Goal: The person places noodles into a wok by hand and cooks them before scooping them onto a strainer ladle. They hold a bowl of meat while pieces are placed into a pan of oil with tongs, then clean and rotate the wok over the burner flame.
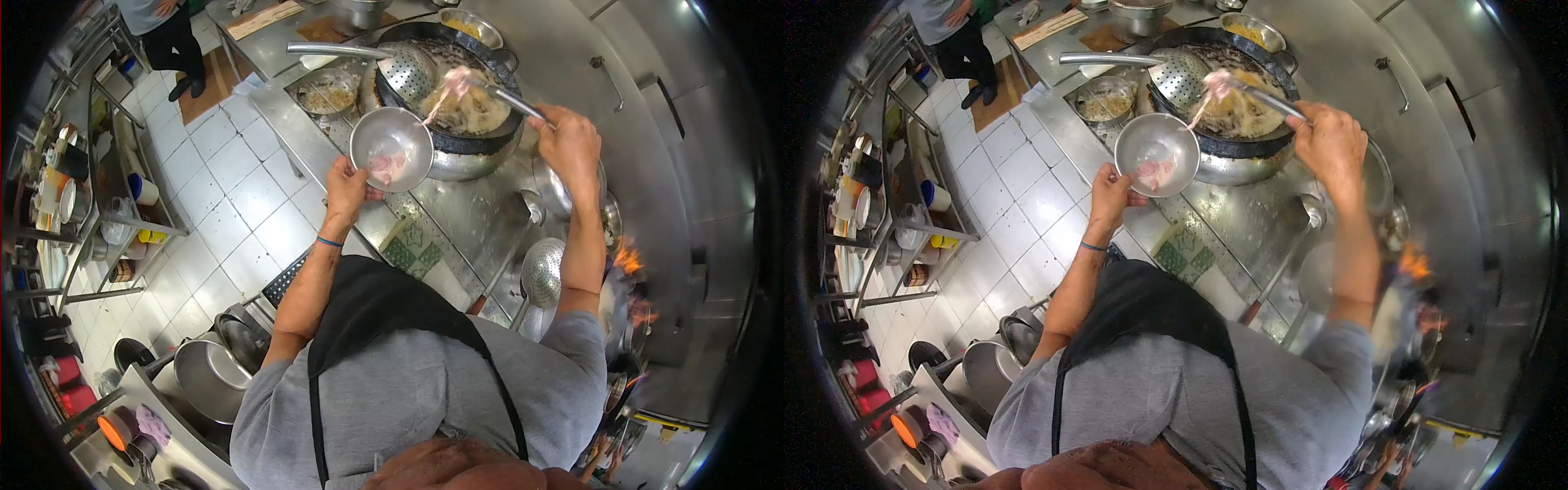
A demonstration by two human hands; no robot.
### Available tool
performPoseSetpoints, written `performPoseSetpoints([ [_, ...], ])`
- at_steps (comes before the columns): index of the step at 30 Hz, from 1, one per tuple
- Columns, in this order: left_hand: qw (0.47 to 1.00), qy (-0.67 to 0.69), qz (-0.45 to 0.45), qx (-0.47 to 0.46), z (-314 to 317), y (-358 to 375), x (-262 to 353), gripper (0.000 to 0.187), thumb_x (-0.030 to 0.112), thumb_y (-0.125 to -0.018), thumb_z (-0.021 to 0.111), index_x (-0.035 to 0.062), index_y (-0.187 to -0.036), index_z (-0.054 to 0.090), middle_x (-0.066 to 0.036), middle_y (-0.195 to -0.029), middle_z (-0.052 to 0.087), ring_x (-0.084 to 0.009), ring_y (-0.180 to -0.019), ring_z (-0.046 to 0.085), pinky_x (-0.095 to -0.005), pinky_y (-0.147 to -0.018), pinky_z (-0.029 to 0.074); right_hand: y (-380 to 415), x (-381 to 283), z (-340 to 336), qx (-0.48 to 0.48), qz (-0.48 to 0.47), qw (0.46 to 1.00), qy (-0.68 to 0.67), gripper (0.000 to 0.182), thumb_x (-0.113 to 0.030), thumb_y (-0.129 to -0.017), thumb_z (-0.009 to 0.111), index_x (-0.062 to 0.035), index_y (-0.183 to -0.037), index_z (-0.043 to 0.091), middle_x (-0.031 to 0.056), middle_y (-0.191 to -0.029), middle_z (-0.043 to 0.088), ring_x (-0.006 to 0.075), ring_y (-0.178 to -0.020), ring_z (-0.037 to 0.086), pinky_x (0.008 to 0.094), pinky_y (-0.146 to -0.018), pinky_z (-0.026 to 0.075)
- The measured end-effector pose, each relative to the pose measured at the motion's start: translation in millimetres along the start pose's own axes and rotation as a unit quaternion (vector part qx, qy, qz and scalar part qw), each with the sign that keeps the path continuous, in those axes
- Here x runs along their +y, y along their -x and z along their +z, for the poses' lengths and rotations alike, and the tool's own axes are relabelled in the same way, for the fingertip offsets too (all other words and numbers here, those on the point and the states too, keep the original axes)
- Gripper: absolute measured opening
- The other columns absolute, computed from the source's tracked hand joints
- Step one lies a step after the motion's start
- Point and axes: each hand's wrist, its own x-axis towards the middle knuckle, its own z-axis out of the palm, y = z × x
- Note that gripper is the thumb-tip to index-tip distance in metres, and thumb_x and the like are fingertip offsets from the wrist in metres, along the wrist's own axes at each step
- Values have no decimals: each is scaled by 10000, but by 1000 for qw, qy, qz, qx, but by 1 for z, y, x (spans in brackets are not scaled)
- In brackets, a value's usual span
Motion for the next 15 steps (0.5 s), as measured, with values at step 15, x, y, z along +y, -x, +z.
performPoseSetpoints([
  [15,1000,-5,-2,25,-12,11,14,168,-15,-919,542,44,-895,386,-100,-732,537,-267,-527,663,-364,-424,603,-162,68,165,-129,220,964,77,430,-407,-878,648,-117,-1190,708,184,-1212,684,357,-1173,633,471,-980,503],
])
